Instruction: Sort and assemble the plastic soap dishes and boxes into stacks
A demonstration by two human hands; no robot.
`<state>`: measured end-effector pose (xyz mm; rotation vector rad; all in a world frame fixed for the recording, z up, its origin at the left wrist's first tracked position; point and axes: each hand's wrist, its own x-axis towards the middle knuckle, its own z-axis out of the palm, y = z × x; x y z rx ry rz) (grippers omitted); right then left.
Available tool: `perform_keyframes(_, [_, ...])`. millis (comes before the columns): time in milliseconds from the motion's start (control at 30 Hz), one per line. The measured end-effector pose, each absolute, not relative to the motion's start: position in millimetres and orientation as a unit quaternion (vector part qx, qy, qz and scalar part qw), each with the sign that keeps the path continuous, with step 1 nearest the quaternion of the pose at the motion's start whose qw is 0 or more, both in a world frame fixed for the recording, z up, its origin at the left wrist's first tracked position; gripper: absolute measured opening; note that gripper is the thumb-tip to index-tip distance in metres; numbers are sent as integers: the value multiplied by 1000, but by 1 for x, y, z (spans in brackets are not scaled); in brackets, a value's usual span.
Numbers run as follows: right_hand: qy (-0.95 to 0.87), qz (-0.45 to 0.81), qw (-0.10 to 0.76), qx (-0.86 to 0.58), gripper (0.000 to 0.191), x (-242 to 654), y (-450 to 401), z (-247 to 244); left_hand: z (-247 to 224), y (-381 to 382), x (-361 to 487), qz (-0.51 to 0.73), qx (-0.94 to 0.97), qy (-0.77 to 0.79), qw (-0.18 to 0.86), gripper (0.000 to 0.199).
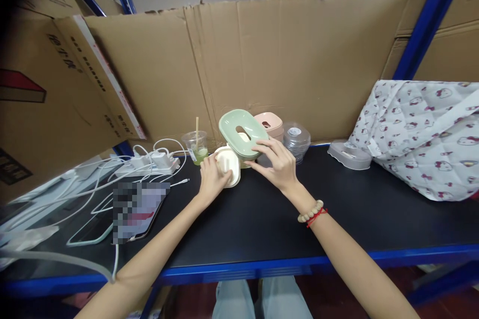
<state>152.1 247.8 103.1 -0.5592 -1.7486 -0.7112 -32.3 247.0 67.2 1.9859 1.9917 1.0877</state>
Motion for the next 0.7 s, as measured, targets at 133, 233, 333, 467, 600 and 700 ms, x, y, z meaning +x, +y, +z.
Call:
perform_keyframes(133, [-754,-291,544,-226,23,151,249,101,73,249,-39,340,594,716,138,67])
perform_keyframes(233, [-767,-286,531,-217,24,150,249,98,73,253,-46,398,540,725,154,89])
perform_keyframes(333, [-774,-282,526,-213,24,149,249,97,69,260,-55,428,506,724,190,95])
perform_keyframes(467, [-775,-274,528,-214,21,149,248,96,68,266,-65,499,464,688,249,100])
perform_keyframes(600, [-776,-270,528,-216,22,148,249,97,77,264,-68,551,368,659,356,101])
perform_keyframes(700, [-771,-270,533,-222,23,146,248,96,88,258,-64,581,299,603,459,69])
